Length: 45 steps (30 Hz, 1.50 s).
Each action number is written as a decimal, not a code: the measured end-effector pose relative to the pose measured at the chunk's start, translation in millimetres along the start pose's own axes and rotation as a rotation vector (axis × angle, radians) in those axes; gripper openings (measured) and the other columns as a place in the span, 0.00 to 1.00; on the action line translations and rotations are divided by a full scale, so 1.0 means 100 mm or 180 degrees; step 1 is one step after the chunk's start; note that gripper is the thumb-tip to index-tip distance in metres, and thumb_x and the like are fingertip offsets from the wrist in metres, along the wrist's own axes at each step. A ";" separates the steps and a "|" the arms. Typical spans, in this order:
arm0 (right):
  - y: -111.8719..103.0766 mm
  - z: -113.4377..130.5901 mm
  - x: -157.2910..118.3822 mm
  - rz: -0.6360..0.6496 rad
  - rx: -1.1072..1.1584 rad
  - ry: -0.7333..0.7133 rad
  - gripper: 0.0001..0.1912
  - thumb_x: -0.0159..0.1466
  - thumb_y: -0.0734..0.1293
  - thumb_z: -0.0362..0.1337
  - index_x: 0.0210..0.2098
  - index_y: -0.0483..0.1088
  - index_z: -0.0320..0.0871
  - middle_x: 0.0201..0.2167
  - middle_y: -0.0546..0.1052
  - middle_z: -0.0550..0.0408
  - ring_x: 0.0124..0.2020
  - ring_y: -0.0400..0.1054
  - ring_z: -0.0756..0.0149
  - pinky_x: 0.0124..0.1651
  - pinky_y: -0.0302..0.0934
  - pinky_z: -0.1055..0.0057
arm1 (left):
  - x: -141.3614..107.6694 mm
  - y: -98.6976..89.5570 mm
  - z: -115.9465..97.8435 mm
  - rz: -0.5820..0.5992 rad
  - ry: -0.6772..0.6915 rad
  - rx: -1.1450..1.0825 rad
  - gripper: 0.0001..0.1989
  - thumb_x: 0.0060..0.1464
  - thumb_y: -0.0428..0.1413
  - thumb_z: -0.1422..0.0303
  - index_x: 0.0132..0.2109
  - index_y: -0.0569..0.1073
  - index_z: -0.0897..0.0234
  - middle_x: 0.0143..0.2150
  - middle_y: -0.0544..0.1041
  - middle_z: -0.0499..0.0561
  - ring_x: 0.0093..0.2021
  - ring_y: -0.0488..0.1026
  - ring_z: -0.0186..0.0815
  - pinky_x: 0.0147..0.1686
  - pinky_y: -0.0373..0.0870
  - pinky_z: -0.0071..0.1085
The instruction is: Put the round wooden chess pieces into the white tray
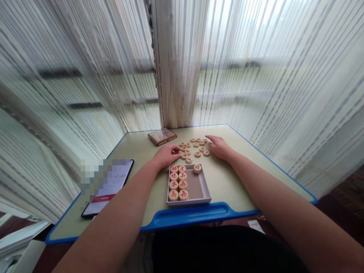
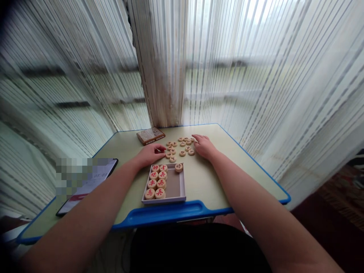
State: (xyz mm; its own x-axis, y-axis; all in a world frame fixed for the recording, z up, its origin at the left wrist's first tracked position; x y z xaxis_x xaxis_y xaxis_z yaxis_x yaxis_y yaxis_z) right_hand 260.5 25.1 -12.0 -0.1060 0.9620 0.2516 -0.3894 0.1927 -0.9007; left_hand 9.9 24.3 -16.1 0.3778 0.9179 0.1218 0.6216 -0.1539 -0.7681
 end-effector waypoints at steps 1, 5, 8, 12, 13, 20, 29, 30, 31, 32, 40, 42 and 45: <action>0.01 0.00 0.00 0.0076 -0.0044 -0.0082 0.24 0.62 0.55 0.32 0.57 0.63 0.40 0.57 0.67 0.50 0.60 0.55 0.57 0.62 0.47 0.60 | 0.00 0.00 0.00 0.0009 0.0000 0.0024 0.16 0.46 0.58 0.64 0.43 0.75 0.65 0.41 0.78 0.52 0.37 0.73 0.36 0.38 0.69 0.30; 0.01 0.00 -0.01 0.0014 -0.0226 -0.0126 0.21 0.60 0.57 0.31 0.52 0.69 0.40 0.52 0.71 0.48 0.55 0.59 0.55 0.60 0.50 0.59 | -0.01 -0.01 -0.03 0.0027 -0.0033 0.0097 0.16 0.46 0.57 0.64 0.43 0.75 0.64 0.41 0.78 0.52 0.37 0.73 0.36 0.37 0.69 0.30; 0.00 0.01 -0.02 -0.0104 -0.0211 -0.0042 0.22 0.59 0.59 0.32 0.52 0.69 0.40 0.52 0.70 0.46 0.55 0.59 0.54 0.59 0.52 0.58 | -0.03 -0.02 -0.05 0.0037 -0.0038 0.0091 0.15 0.47 0.57 0.66 0.44 0.75 0.64 0.41 0.78 0.52 0.38 0.73 0.36 0.38 0.69 0.29; 0.03 0.03 -0.02 0.0017 -0.0028 -0.0281 0.20 0.62 0.58 0.33 0.52 0.69 0.42 0.54 0.69 0.47 0.56 0.59 0.56 0.61 0.49 0.58 | -0.03 -0.02 -0.05 0.0023 -0.0019 0.0088 0.15 0.47 0.56 0.67 0.44 0.75 0.64 0.42 0.78 0.52 0.39 0.73 0.36 0.40 0.69 0.30; 0.04 0.04 -0.02 0.0090 0.0042 -0.0392 0.20 0.62 0.58 0.33 0.51 0.70 0.42 0.53 0.70 0.48 0.56 0.60 0.57 0.61 0.49 0.59 | -0.03 -0.02 -0.05 0.0017 -0.0022 0.0111 0.15 0.47 0.56 0.67 0.44 0.75 0.64 0.42 0.78 0.52 0.39 0.73 0.36 0.40 0.69 0.30; 0.08 0.05 0.04 -0.0031 0.0584 -0.0483 0.21 0.61 0.56 0.28 0.50 0.70 0.43 0.54 0.69 0.49 0.55 0.63 0.64 0.59 0.55 0.65 | 0.00 0.01 -0.01 -0.0014 -0.0018 0.0166 0.14 0.47 0.56 0.67 0.43 0.75 0.63 0.41 0.78 0.51 0.38 0.73 0.36 0.39 0.69 0.29; 0.14 0.11 0.14 0.0133 0.0382 -0.0713 0.20 0.61 0.56 0.29 0.48 0.72 0.44 0.53 0.71 0.51 0.54 0.65 0.64 0.59 0.56 0.66 | 0.01 0.02 -0.02 -0.0022 -0.0103 0.0139 0.13 0.48 0.55 0.68 0.42 0.76 0.62 0.41 0.78 0.50 0.38 0.74 0.36 0.40 0.68 0.29; 0.14 0.11 0.14 0.0030 0.0327 -0.0686 0.20 0.61 0.57 0.30 0.49 0.72 0.43 0.54 0.70 0.50 0.54 0.65 0.63 0.59 0.56 0.65 | 0.01 0.02 -0.02 -0.0023 -0.0113 0.0160 0.13 0.48 0.55 0.68 0.42 0.76 0.62 0.41 0.79 0.50 0.38 0.74 0.36 0.40 0.68 0.29; 0.14 0.11 0.14 -0.0037 0.0240 -0.0657 0.19 0.62 0.57 0.31 0.50 0.71 0.43 0.54 0.70 0.49 0.54 0.64 0.62 0.59 0.55 0.64 | 0.01 0.01 -0.03 -0.0026 -0.0122 0.0180 0.13 0.47 0.55 0.68 0.42 0.76 0.62 0.40 0.79 0.50 0.38 0.74 0.36 0.40 0.68 0.29; 0.14 0.12 0.14 -0.0052 0.0143 -0.0639 0.19 0.62 0.58 0.33 0.50 0.71 0.43 0.55 0.69 0.48 0.55 0.63 0.61 0.60 0.54 0.63 | 0.00 0.01 -0.04 -0.0028 -0.0126 0.0196 0.13 0.47 0.55 0.68 0.42 0.76 0.62 0.40 0.79 0.50 0.38 0.74 0.36 0.40 0.68 0.29; 0.05 0.14 0.12 0.0084 -0.0151 -0.0314 0.17 0.61 0.58 0.33 0.43 0.75 0.42 0.43 0.78 0.50 0.47 0.68 0.60 0.54 0.59 0.65 | -0.01 -0.02 -0.12 -0.0083 -0.0156 0.0431 0.14 0.49 0.51 0.70 0.42 0.76 0.65 0.41 0.78 0.53 0.39 0.73 0.38 0.41 0.67 0.30; 0.03 0.15 0.09 0.0008 -0.0038 -0.0222 0.16 0.59 0.59 0.32 0.42 0.75 0.43 0.41 0.78 0.51 0.46 0.69 0.60 0.53 0.60 0.64 | -0.02 -0.02 -0.13 -0.0097 -0.0167 0.0465 0.14 0.49 0.51 0.71 0.42 0.76 0.65 0.40 0.78 0.53 0.39 0.73 0.38 0.41 0.67 0.31; 0.01 0.16 0.03 -0.0184 0.0561 0.0030 0.15 0.57 0.62 0.32 0.42 0.74 0.42 0.39 0.78 0.51 0.41 0.70 0.62 0.49 0.63 0.64 | -0.06 -0.04 -0.16 -0.0149 -0.0145 0.0460 0.14 0.48 0.51 0.70 0.41 0.76 0.66 0.40 0.78 0.54 0.38 0.73 0.38 0.39 0.67 0.31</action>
State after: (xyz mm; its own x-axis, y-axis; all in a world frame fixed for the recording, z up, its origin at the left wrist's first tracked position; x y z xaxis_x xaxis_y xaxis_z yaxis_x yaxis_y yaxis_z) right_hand 245.6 25.1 -6.2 -0.0705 0.9523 0.2970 -0.5491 0.2115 -0.8085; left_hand 15.7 13.8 -3.6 0.3172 0.9389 0.1335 0.5312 -0.0593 -0.8451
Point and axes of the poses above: each hand's wrist, its own x-axis towards the middle knuckle, its own y-axis out of the palm, z = x × y, the point moved 1 cm from there along x, towards the middle knuckle
